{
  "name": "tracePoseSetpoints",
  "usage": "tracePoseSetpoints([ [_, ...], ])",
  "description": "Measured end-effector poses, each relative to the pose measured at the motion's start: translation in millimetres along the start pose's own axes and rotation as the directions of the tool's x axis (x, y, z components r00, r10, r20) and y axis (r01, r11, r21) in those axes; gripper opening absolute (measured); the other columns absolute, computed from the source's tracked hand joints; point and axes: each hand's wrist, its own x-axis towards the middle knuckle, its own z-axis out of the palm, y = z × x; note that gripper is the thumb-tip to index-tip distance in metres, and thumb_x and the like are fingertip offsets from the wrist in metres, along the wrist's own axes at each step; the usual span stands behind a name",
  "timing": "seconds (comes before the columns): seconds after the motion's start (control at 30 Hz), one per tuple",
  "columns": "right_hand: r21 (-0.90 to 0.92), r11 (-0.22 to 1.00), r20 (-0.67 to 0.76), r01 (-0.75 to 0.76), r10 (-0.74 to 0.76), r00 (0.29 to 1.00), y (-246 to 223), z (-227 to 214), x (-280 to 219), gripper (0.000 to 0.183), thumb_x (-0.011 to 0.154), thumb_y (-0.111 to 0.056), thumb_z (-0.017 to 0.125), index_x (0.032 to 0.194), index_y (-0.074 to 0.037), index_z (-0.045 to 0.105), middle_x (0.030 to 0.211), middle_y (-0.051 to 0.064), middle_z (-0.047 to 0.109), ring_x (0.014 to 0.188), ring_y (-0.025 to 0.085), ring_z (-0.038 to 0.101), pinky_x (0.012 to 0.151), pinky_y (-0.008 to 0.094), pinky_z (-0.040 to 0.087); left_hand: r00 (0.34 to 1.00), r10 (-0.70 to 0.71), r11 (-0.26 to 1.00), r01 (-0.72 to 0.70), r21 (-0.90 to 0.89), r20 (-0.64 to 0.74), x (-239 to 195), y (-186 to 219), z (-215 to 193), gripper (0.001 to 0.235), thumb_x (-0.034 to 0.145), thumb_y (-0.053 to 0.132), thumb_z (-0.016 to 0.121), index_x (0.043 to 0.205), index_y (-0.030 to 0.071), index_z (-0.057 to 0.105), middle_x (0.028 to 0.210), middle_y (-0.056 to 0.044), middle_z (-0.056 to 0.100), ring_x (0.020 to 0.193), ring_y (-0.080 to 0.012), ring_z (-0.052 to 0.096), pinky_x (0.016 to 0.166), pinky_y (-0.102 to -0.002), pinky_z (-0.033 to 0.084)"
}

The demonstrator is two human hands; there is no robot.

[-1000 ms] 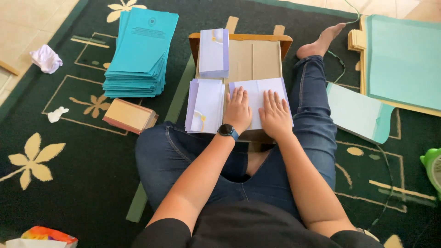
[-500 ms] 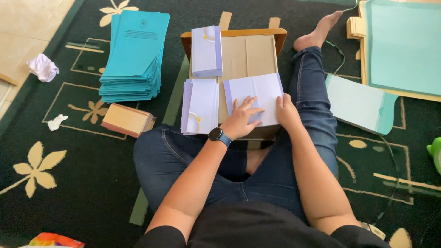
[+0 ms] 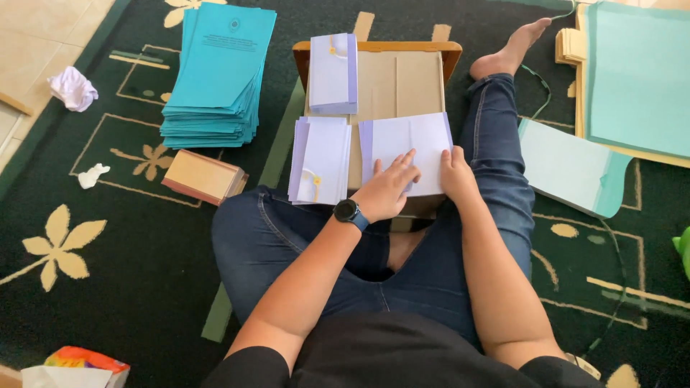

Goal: Folding paper inserts and placing them into folders at a steady pace.

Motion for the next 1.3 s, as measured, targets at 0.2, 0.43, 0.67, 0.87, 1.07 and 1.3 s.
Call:
tracePoseSetpoints([
  [0.2,-0.026,0.997,-0.05,0.076,-0.077,0.996,8,4,0,0.05,0.113,-0.049,0.028,0.143,-0.012,0.041,0.13,0.041,0.058,0.125,0.057,0.054,0.104,0.066,0.044,0.832,0.251,0.873,0.027,0.487,-0.495,-38,-12,-28,0.061,0.104,0.005,0.045,0.162,0.019,0.032,0.161,-0.01,0.043,0.144,-0.029,0.047,0.116,-0.059,0.037],
  [0.43,-0.031,0.998,-0.013,0.054,-0.055,0.998,5,1,1,0.047,0.113,-0.05,0.027,0.139,-0.014,0.042,0.128,0.039,0.06,0.123,0.057,0.055,0.103,0.065,0.045,0.844,0.199,0.867,0.084,0.49,-0.497,-113,-41,-56,0.053,0.096,-0.001,0.048,0.147,0.011,0.054,0.156,-0.012,0.049,0.144,-0.0357,0.044,0.118,-0.064,0.023],
  [0.67,-0.064,0.997,-0.048,0.039,-0.042,0.998,5,3,-2,0.044,0.112,-0.051,0.028,0.132,-0.014,0.042,0.121,0.04,0.063,0.118,0.057,0.058,0.1,0.066,0.047,0.925,0.029,0.96,0.08,0.268,-0.378,-85,-12,-53,0.052,0.099,0.049,0.051,0.136,0.013,0.063,0.142,-0.013,0.061,0.139,-0.0348,0.049,0.117,-0.071,0.015],
  [0.87,-0.098,0.995,-0.055,0.033,-0.038,0.998,10,6,8,0.043,0.112,-0.048,0.028,0.128,-0.012,0.042,0.122,0.04,0.062,0.119,0.057,0.058,0.1,0.066,0.047,0.935,0.12,0.943,-0.002,0.333,-0.333,16,-10,-3,0.044,0.099,0.033,0.055,0.139,0.013,0.06,0.149,-0.012,0.053,0.144,-0.0343,0.046,0.118,-0.058,0.034],
  [1.07,-0.183,0.981,-0.057,0.064,-0.075,0.996,13,3,9,0.042,0.112,-0.045,0.032,0.128,-0.008,0.044,0.126,0.038,0.061,0.121,0.055,0.058,0.1,0.063,0.049,0.982,-0.14,0.929,0.175,0.325,-0.128,28,-3,-3,0.07,0.101,0.052,0.044,0.156,0.01,0.042,0.165,-0.018,0.032,0.155,-0.0378,0.027,0.124,-0.06,0.019],
  [1.3,-0.26,0.96,-0.007,0.105,-0.111,0.994,-5,-20,-23,0.059,0.106,-0.048,0.048,0.142,-0.002,0.046,0.14,0.032,0.055,0.129,0.048,0.056,0.102,0.059,0.049,0.981,-0.177,0.936,0.194,0.294,-0.086,30,-3,-4,0.074,0.1,0.057,0.042,0.156,0.007,0.04,0.167,-0.017,0.03,0.156,-0.0345,0.024,0.126,-0.058,0.015],
])
